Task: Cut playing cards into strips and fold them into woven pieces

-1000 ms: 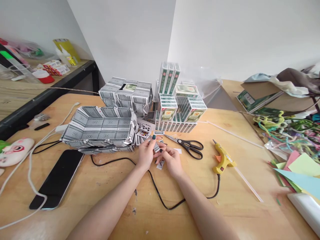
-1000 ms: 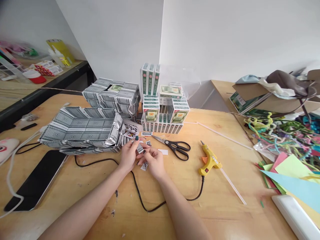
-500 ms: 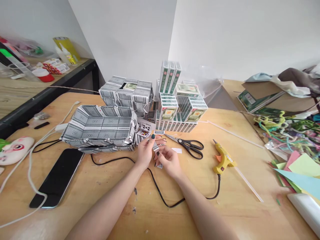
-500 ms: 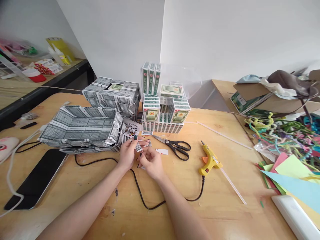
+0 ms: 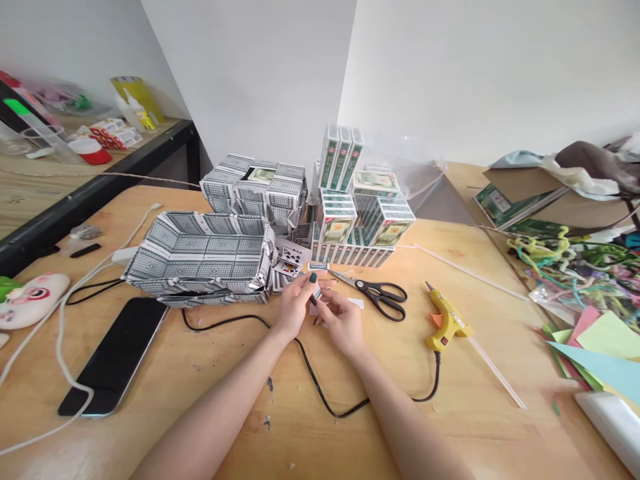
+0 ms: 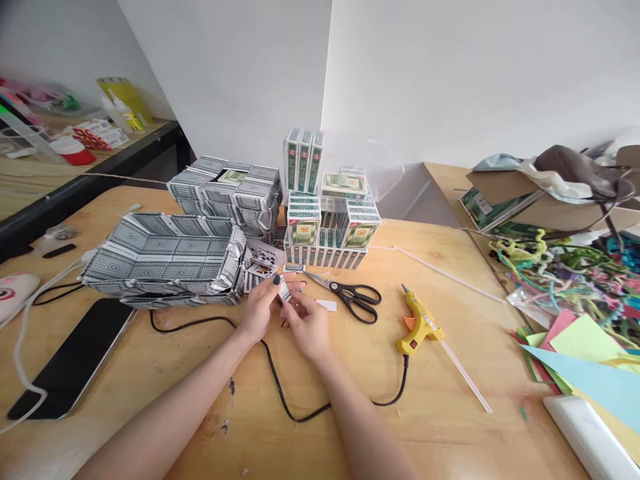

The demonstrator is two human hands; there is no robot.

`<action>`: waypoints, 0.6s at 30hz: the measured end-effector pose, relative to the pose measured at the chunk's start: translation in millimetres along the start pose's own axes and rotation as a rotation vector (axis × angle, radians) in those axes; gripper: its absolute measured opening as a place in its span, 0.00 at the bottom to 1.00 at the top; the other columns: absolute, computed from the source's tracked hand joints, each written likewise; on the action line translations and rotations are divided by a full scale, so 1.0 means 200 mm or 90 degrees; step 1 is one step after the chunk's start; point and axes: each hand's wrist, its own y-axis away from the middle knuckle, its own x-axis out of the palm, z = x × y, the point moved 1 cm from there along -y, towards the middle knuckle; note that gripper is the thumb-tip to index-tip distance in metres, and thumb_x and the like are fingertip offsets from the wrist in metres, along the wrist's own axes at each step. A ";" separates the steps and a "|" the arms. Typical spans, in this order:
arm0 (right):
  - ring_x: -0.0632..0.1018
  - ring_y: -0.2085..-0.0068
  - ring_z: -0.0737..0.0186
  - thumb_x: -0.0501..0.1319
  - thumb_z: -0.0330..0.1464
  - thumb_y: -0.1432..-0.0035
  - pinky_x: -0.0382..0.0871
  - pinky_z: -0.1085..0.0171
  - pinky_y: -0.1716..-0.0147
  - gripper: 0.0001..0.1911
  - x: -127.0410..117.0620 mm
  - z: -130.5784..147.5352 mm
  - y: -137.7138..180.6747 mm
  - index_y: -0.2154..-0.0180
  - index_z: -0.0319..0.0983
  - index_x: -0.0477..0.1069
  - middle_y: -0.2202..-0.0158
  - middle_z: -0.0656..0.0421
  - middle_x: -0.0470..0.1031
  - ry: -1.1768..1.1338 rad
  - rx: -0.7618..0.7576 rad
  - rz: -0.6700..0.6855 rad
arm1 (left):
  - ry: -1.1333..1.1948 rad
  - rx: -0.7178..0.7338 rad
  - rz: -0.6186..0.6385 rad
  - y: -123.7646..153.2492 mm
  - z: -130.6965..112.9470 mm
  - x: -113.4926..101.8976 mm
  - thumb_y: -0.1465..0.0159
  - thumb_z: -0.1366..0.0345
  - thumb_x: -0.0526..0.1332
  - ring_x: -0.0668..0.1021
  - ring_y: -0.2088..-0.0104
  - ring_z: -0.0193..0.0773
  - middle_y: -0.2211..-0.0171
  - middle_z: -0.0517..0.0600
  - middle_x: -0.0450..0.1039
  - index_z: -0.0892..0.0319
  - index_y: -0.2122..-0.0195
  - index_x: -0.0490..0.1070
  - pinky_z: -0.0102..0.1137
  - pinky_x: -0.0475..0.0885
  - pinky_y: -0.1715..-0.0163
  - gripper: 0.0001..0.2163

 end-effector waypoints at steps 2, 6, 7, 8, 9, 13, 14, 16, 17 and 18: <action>0.70 0.82 0.67 0.61 0.38 0.50 0.65 0.67 0.82 0.15 -0.01 0.03 -0.02 0.62 0.37 0.72 0.79 0.61 0.71 -0.052 0.030 0.049 | 0.047 -0.034 0.015 -0.01 0.00 -0.01 0.44 0.55 0.58 0.77 0.66 0.41 0.66 0.55 0.76 0.62 0.54 0.68 0.31 0.69 0.70 0.20; 0.69 0.83 0.69 0.60 0.39 0.50 0.65 0.67 0.81 0.13 -0.04 0.07 -0.03 0.64 0.37 0.73 0.77 0.60 0.74 -0.124 0.047 0.096 | 0.111 -0.064 0.016 -0.02 0.01 -0.02 0.46 0.57 0.60 0.77 0.68 0.39 0.64 0.57 0.76 0.62 0.55 0.68 0.27 0.68 0.75 0.20; 0.69 0.83 0.70 0.60 0.39 0.50 0.65 0.67 0.80 0.13 -0.05 0.08 -0.04 0.65 0.37 0.74 0.75 0.59 0.75 -0.143 0.050 0.107 | 0.119 -0.066 0.015 -0.02 0.01 -0.02 0.46 0.57 0.60 0.77 0.68 0.38 0.64 0.57 0.76 0.63 0.55 0.68 0.27 0.67 0.76 0.20; 0.69 0.82 0.70 0.60 0.39 0.49 0.65 0.67 0.80 0.13 -0.05 0.08 -0.04 0.66 0.37 0.74 0.73 0.58 0.76 -0.160 0.054 0.119 | 0.124 -0.069 0.015 -0.02 0.02 -0.02 0.46 0.57 0.61 0.77 0.70 0.38 0.64 0.57 0.76 0.63 0.55 0.69 0.26 0.67 0.77 0.20; 0.69 0.82 0.70 0.60 0.39 0.50 0.65 0.67 0.80 0.13 -0.06 0.08 -0.04 0.67 0.37 0.74 0.72 0.57 0.76 -0.172 0.058 0.128 | 0.126 -0.071 0.016 -0.02 0.02 -0.02 0.46 0.56 0.60 0.76 0.72 0.37 0.64 0.57 0.76 0.63 0.55 0.69 0.26 0.66 0.78 0.20; 0.70 0.83 0.68 0.59 0.40 0.50 0.63 0.67 0.81 0.14 -0.06 0.06 -0.04 0.72 0.36 0.74 0.75 0.56 0.76 -0.200 0.077 0.130 | 0.125 -0.097 0.021 -0.01 0.01 -0.01 0.46 0.54 0.59 0.75 0.75 0.36 0.66 0.57 0.76 0.63 0.56 0.69 0.27 0.66 0.80 0.21; 0.70 0.83 0.68 0.59 0.41 0.49 0.63 0.67 0.82 0.15 -0.06 0.06 -0.04 0.74 0.35 0.74 0.76 0.56 0.76 -0.214 0.082 0.128 | 0.129 -0.104 0.020 -0.01 0.01 -0.01 0.46 0.54 0.59 0.75 0.74 0.36 0.67 0.57 0.76 0.63 0.57 0.70 0.27 0.67 0.79 0.20; 0.69 0.83 0.68 0.57 0.41 0.48 0.62 0.67 0.83 0.17 -0.05 0.05 -0.04 0.77 0.35 0.73 0.77 0.55 0.76 -0.249 0.089 0.126 | 0.141 -0.113 0.015 -0.01 0.02 -0.01 0.46 0.56 0.59 0.76 0.73 0.37 0.68 0.55 0.76 0.63 0.60 0.71 0.28 0.67 0.77 0.17; 0.69 0.83 0.68 0.57 0.41 0.48 0.62 0.67 0.84 0.17 -0.05 0.05 -0.04 0.78 0.35 0.72 0.77 0.55 0.76 -0.265 0.092 0.123 | 0.145 -0.115 0.006 -0.01 0.02 -0.02 0.46 0.57 0.60 0.75 0.72 0.37 0.69 0.54 0.75 0.63 0.62 0.72 0.28 0.68 0.77 0.16; 0.69 0.84 0.68 0.57 0.41 0.48 0.62 0.68 0.84 0.17 -0.05 0.06 -0.04 0.79 0.35 0.72 0.78 0.55 0.76 -0.278 0.095 0.118 | 0.146 -0.116 -0.006 -0.02 0.02 -0.02 0.46 0.58 0.60 0.75 0.73 0.36 0.71 0.54 0.75 0.63 0.65 0.72 0.27 0.68 0.77 0.14</action>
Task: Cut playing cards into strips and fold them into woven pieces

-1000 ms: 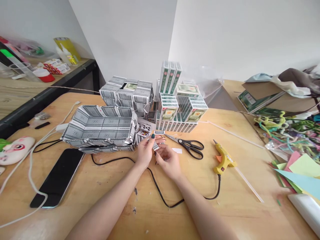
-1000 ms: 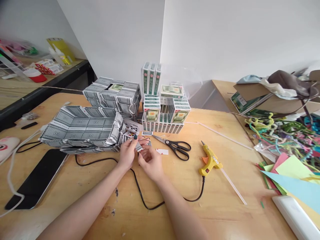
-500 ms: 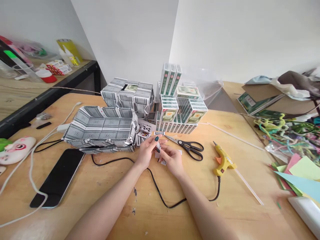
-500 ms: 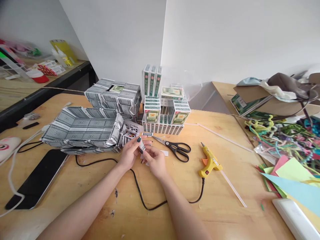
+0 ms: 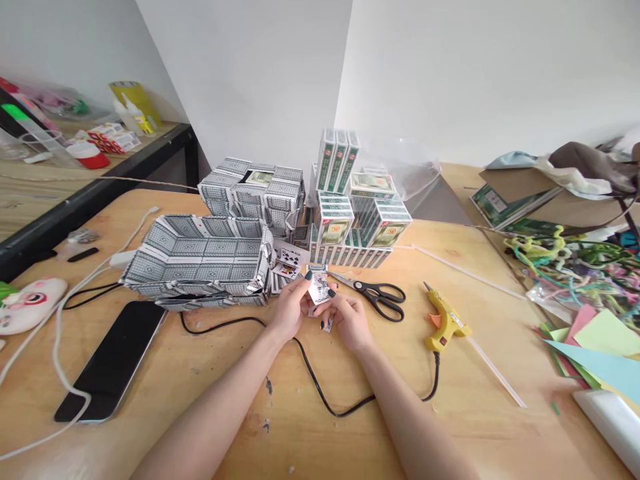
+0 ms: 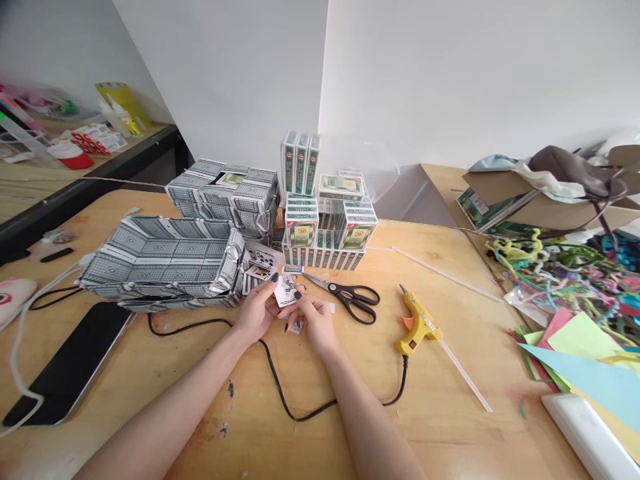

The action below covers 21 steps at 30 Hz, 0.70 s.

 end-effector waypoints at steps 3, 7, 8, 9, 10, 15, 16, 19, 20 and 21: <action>0.68 0.85 0.69 0.58 0.40 0.49 0.61 0.69 0.85 0.16 0.01 0.01 0.00 0.80 0.35 0.70 0.80 0.57 0.74 -0.031 0.012 -0.016 | -0.003 0.002 -0.023 0.00 0.00 -0.01 0.48 0.59 0.61 0.73 0.77 0.34 0.75 0.51 0.73 0.63 0.70 0.71 0.27 0.67 0.78 0.11; 0.66 0.86 0.70 0.58 0.39 0.49 0.60 0.69 0.86 0.16 0.01 0.01 0.00 0.81 0.35 0.69 0.83 0.59 0.71 -0.072 0.040 -0.015 | -0.008 -0.008 0.038 0.00 0.00 0.01 0.47 0.58 0.59 0.69 0.82 0.31 0.78 0.51 0.71 0.63 0.71 0.71 0.28 0.65 0.81 0.12; 0.66 0.86 0.71 0.59 0.39 0.49 0.59 0.70 0.86 0.16 0.01 0.01 0.00 0.81 0.35 0.69 0.83 0.60 0.71 -0.077 0.042 -0.013 | -0.013 -0.008 0.050 0.01 0.00 0.02 0.46 0.58 0.59 0.68 0.82 0.31 0.78 0.50 0.71 0.64 0.71 0.71 0.28 0.65 0.82 0.12; 0.67 0.86 0.71 0.59 0.40 0.49 0.59 0.70 0.86 0.16 0.00 0.00 0.00 0.81 0.35 0.68 0.83 0.60 0.70 -0.078 0.042 -0.012 | -0.023 0.001 0.049 0.01 0.00 0.02 0.46 0.58 0.59 0.68 0.82 0.31 0.79 0.50 0.70 0.64 0.71 0.71 0.28 0.64 0.82 0.12; 0.67 0.86 0.71 0.59 0.40 0.49 0.59 0.70 0.86 0.15 0.00 0.00 0.00 0.80 0.35 0.68 0.83 0.61 0.70 -0.074 0.037 -0.014 | -0.037 0.019 0.033 0.01 0.00 0.02 0.47 0.58 0.60 0.68 0.82 0.31 0.79 0.49 0.70 0.64 0.72 0.70 0.28 0.64 0.82 0.12; 0.66 0.86 0.72 0.61 0.40 0.50 0.58 0.71 0.87 0.14 0.01 -0.02 0.00 0.79 0.37 0.65 0.84 0.63 0.68 0.035 -0.004 -0.047 | -0.206 0.144 -0.113 0.00 0.00 0.00 0.51 0.61 0.63 0.66 0.81 0.28 0.83 0.44 0.65 0.62 0.80 0.67 0.24 0.59 0.82 0.10; 0.66 0.86 0.72 0.61 0.40 0.50 0.58 0.71 0.87 0.14 0.01 -0.02 0.00 0.79 0.37 0.65 0.84 0.63 0.68 0.056 -0.007 -0.051 | -0.239 0.155 -0.120 0.00 0.00 0.00 0.51 0.61 0.63 0.65 0.82 0.28 0.83 0.44 0.64 0.62 0.80 0.67 0.24 0.59 0.82 0.10; 0.65 0.86 0.73 0.60 0.41 0.50 0.58 0.71 0.87 0.15 0.01 -0.02 0.00 0.78 0.37 0.65 0.83 0.64 0.67 0.064 -0.015 -0.064 | -0.279 0.186 -0.120 0.00 -0.01 0.00 0.49 0.60 0.62 0.65 0.81 0.29 0.83 0.43 0.63 0.61 0.81 0.66 0.24 0.59 0.80 0.11; 0.65 0.86 0.73 0.60 0.41 0.49 0.59 0.71 0.87 0.15 0.01 -0.02 0.00 0.77 0.37 0.65 0.83 0.63 0.67 0.053 -0.019 -0.071 | -0.275 0.195 -0.114 0.01 0.00 0.00 0.48 0.59 0.61 0.66 0.80 0.29 0.83 0.44 0.64 0.61 0.80 0.66 0.24 0.60 0.79 0.11; 0.65 0.86 0.73 0.60 0.42 0.49 0.60 0.71 0.86 0.15 0.00 -0.02 0.00 0.77 0.37 0.65 0.82 0.63 0.68 0.040 -0.026 -0.079 | -0.265 0.201 -0.106 0.01 0.00 0.01 0.47 0.59 0.60 0.67 0.79 0.30 0.82 0.44 0.65 0.61 0.80 0.66 0.24 0.61 0.78 0.11</action>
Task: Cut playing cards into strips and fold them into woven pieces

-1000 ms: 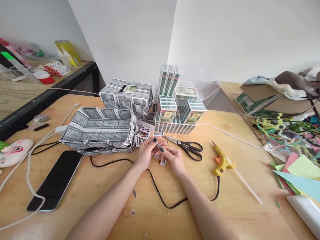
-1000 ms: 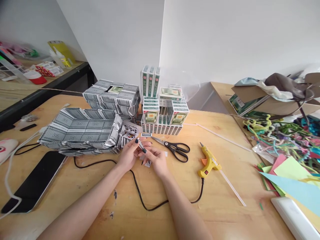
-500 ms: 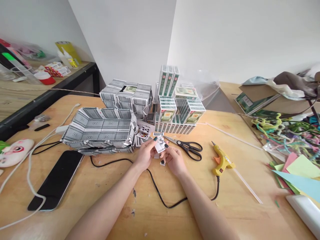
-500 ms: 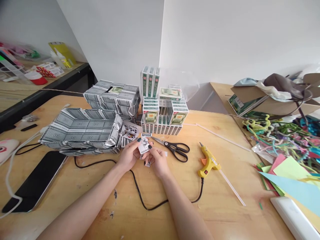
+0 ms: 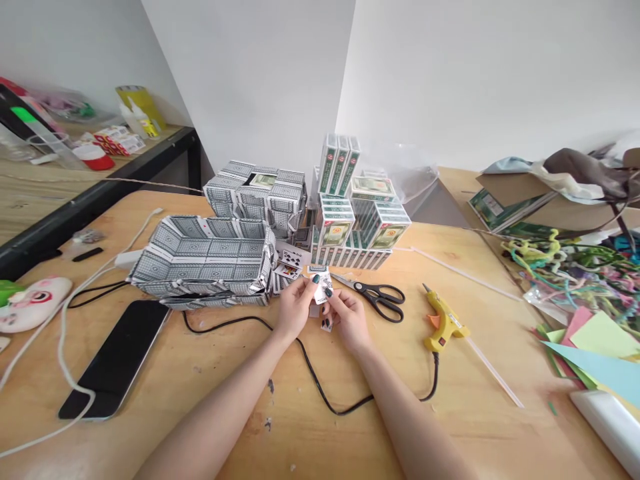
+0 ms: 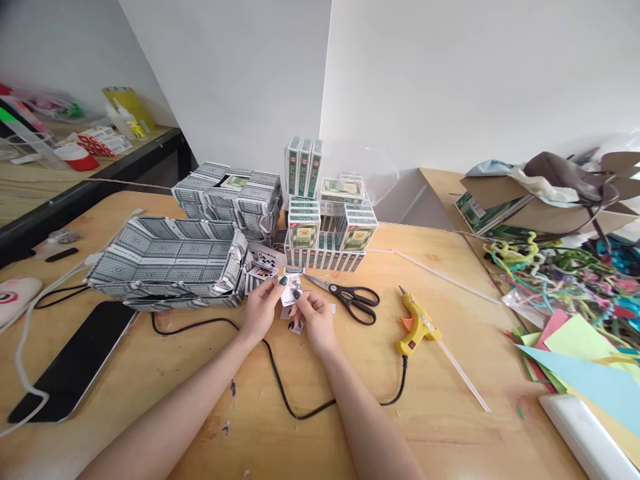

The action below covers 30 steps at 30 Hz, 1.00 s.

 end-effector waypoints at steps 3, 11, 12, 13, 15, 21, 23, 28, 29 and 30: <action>0.65 0.86 0.72 0.60 0.42 0.49 0.61 0.70 0.86 0.14 0.00 0.00 -0.01 0.75 0.38 0.65 0.81 0.63 0.69 -0.032 -0.022 -0.020 | 0.015 0.013 0.021 0.02 -0.01 0.00 0.44 0.58 0.57 0.69 0.76 0.32 0.78 0.45 0.67 0.60 0.77 0.67 0.25 0.64 0.75 0.11; 0.67 0.87 0.71 0.59 0.41 0.48 0.58 0.71 0.88 0.12 -0.01 -0.01 0.00 0.72 0.38 0.64 0.80 0.63 0.70 -0.006 -0.015 0.001 | -0.096 0.057 0.071 0.02 0.00 -0.01 0.42 0.57 0.55 0.65 0.82 0.31 0.84 0.44 0.61 0.58 0.77 0.64 0.25 0.58 0.81 0.11; 0.67 0.87 0.71 0.59 0.41 0.48 0.58 0.70 0.88 0.13 -0.01 -0.01 0.00 0.73 0.38 0.64 0.81 0.63 0.70 -0.009 -0.011 0.003 | -0.113 0.063 0.070 0.01 0.01 -0.01 0.42 0.58 0.54 0.65 0.82 0.31 0.84 0.44 0.61 0.58 0.77 0.64 0.25 0.58 0.81 0.11; 0.67 0.87 0.71 0.59 0.41 0.48 0.58 0.70 0.88 0.13 -0.01 -0.02 0.00 0.73 0.38 0.64 0.81 0.63 0.70 -0.017 -0.004 0.005 | -0.128 0.070 0.068 0.01 0.02 -0.01 0.42 0.58 0.54 0.65 0.82 0.31 0.84 0.44 0.61 0.58 0.78 0.64 0.26 0.59 0.80 0.11; 0.67 0.87 0.71 0.59 0.41 0.48 0.58 0.70 0.88 0.13 -0.02 -0.02 0.00 0.75 0.38 0.64 0.81 0.63 0.70 -0.040 0.011 0.010 | -0.145 0.074 0.065 0.00 0.03 -0.01 0.42 0.58 0.54 0.65 0.82 0.31 0.84 0.44 0.61 0.58 0.80 0.62 0.26 0.58 0.80 0.12; 0.66 0.86 0.71 0.61 0.38 0.50 0.59 0.70 0.87 0.11 -0.02 -0.01 -0.01 0.76 0.37 0.65 0.82 0.63 0.69 -0.125 0.034 0.032 | -0.092 0.013 0.127 -0.02 0.03 0.00 0.43 0.62 0.53 0.63 0.85 0.29 0.86 0.42 0.59 0.58 0.79 0.61 0.24 0.58 0.84 0.10; 0.66 0.86 0.71 0.62 0.37 0.51 0.59 0.70 0.87 0.11 -0.03 -0.01 -0.02 0.77 0.37 0.65 0.83 0.63 0.69 -0.135 0.043 0.042 | -0.070 -0.018 0.155 -0.03 0.02 0.00 0.44 0.64 0.52 0.63 0.86 0.29 0.87 0.42 0.58 0.58 0.80 0.59 0.24 0.57 0.86 0.09; 0.66 0.87 0.72 0.61 0.40 0.50 0.58 0.71 0.87 0.13 -0.03 -0.02 -0.02 0.75 0.37 0.65 0.83 0.63 0.70 -0.085 0.053 0.045 | -0.096 -0.036 0.165 -0.07 0.02 -0.02 0.44 0.68 0.49 0.62 0.86 0.28 0.86 0.42 0.57 0.59 0.81 0.58 0.23 0.57 0.87 0.08; 0.67 0.87 0.72 0.61 0.41 0.50 0.59 0.71 0.87 0.14 -0.02 -0.03 -0.02 0.75 0.37 0.64 0.82 0.63 0.70 -0.065 0.051 0.040 | -0.102 -0.035 0.166 -0.07 0.02 -0.02 0.44 0.68 0.49 0.62 0.86 0.28 0.86 0.42 0.57 0.59 0.80 0.58 0.23 0.56 0.87 0.08; 0.67 0.87 0.72 0.61 0.42 0.50 0.59 0.71 0.87 0.15 -0.02 -0.03 -0.02 0.75 0.37 0.64 0.82 0.63 0.71 -0.044 0.048 0.034 | -0.109 -0.032 0.167 -0.07 0.03 -0.02 0.44 0.68 0.49 0.62 0.86 0.28 0.86 0.42 0.57 0.59 0.80 0.58 0.23 0.56 0.87 0.08</action>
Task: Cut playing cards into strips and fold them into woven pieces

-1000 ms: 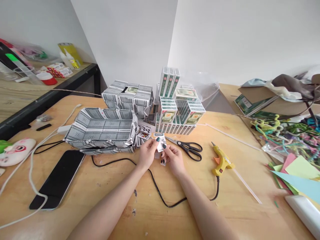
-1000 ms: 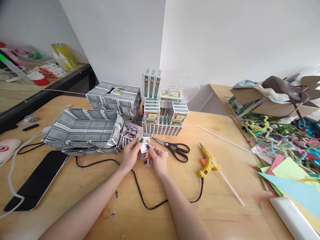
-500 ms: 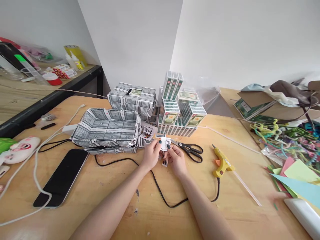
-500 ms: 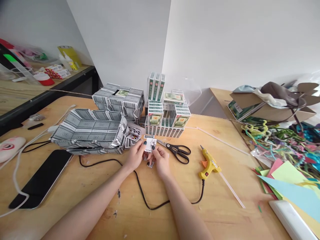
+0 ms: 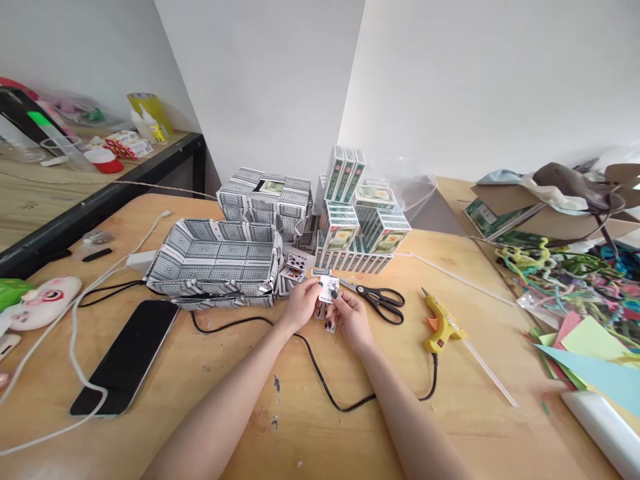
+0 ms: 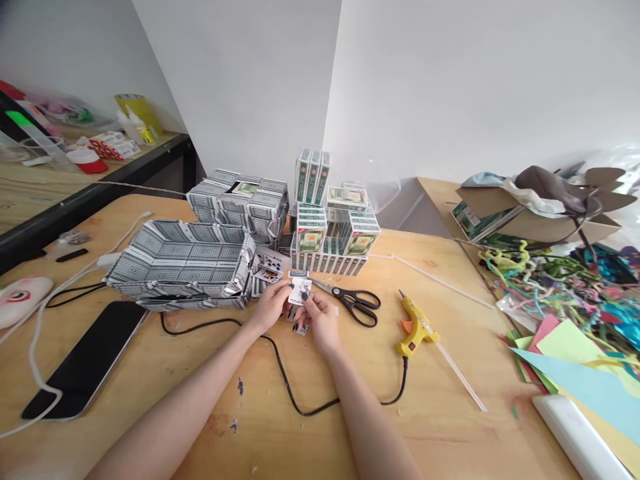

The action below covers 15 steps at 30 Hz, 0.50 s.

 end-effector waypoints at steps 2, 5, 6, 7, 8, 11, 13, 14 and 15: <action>0.68 0.86 0.71 0.60 0.44 0.50 0.60 0.71 0.87 0.16 0.01 0.00 0.01 0.74 0.37 0.64 0.81 0.62 0.71 0.041 -0.008 -0.020 | -0.021 0.014 -0.003 0.00 0.01 0.00 0.44 0.68 0.49 0.62 0.85 0.28 0.85 0.42 0.56 0.59 0.80 0.58 0.23 0.56 0.87 0.08; 0.70 0.86 0.69 0.61 0.45 0.52 0.63 0.70 0.86 0.18 0.03 0.03 0.02 0.67 0.37 0.64 0.80 0.62 0.73 0.106 -0.025 -0.080 | -0.077 0.055 -0.019 0.00 0.03 0.00 0.44 0.66 0.51 0.62 0.84 0.28 0.85 0.42 0.56 0.59 0.78 0.59 0.24 0.55 0.84 0.07; 0.71 0.87 0.67 0.61 0.45 0.53 0.64 0.69 0.86 0.20 0.02 0.05 0.03 0.65 0.38 0.63 0.80 0.63 0.73 0.133 -0.035 -0.117 | -0.095 0.068 -0.021 0.00 0.03 0.00 0.43 0.66 0.51 0.62 0.84 0.28 0.85 0.41 0.56 0.59 0.79 0.59 0.24 0.55 0.84 0.07; 0.71 0.87 0.66 0.62 0.45 0.54 0.65 0.68 0.85 0.20 0.01 0.08 0.04 0.64 0.38 0.63 0.80 0.63 0.73 0.167 -0.051 -0.163 | -0.109 0.079 -0.018 0.00 0.03 0.00 0.43 0.66 0.51 0.62 0.84 0.28 0.85 0.41 0.56 0.59 0.79 0.58 0.24 0.55 0.83 0.08; 0.72 0.86 0.66 0.62 0.46 0.55 0.66 0.67 0.85 0.20 -0.01 0.11 0.05 0.66 0.38 0.64 0.80 0.62 0.74 0.205 -0.068 -0.215 | -0.121 0.086 -0.013 0.01 0.03 0.00 0.43 0.66 0.51 0.62 0.84 0.28 0.86 0.41 0.56 0.59 0.80 0.57 0.24 0.54 0.83 0.09; 0.74 0.84 0.63 0.58 0.47 0.52 0.68 0.66 0.82 0.18 -0.09 0.23 0.08 0.75 0.38 0.64 0.81 0.59 0.74 0.335 -0.087 -0.316 | -0.155 0.100 0.002 0.01 0.03 -0.01 0.43 0.66 0.51 0.62 0.84 0.28 0.87 0.41 0.56 0.59 0.82 0.54 0.25 0.54 0.82 0.11; 0.76 0.80 0.61 0.54 0.46 0.47 0.69 0.65 0.78 0.19 -0.16 0.31 0.11 0.78 0.38 0.66 0.80 0.57 0.75 0.486 -0.078 -0.313 | -0.183 0.108 0.000 0.01 0.03 -0.01 0.43 0.66 0.51 0.62 0.84 0.28 0.87 0.41 0.56 0.59 0.82 0.55 0.25 0.54 0.81 0.11; 0.77 0.76 0.60 0.51 0.44 0.45 0.69 0.64 0.74 0.19 -0.19 0.35 0.12 0.77 0.38 0.68 0.78 0.57 0.76 0.582 -0.083 -0.311 | -0.197 0.111 -0.003 0.01 0.03 -0.01 0.43 0.66 0.51 0.62 0.84 0.29 0.87 0.41 0.56 0.59 0.82 0.54 0.25 0.54 0.81 0.11; 0.78 0.72 0.58 0.50 0.41 0.44 0.69 0.63 0.70 0.18 -0.23 0.37 0.14 0.76 0.38 0.70 0.75 0.56 0.77 0.686 -0.084 -0.308 | -0.209 0.115 -0.004 0.00 0.03 -0.01 0.43 0.66 0.51 0.62 0.83 0.29 0.87 0.41 0.56 0.59 0.82 0.54 0.25 0.54 0.81 0.11</action>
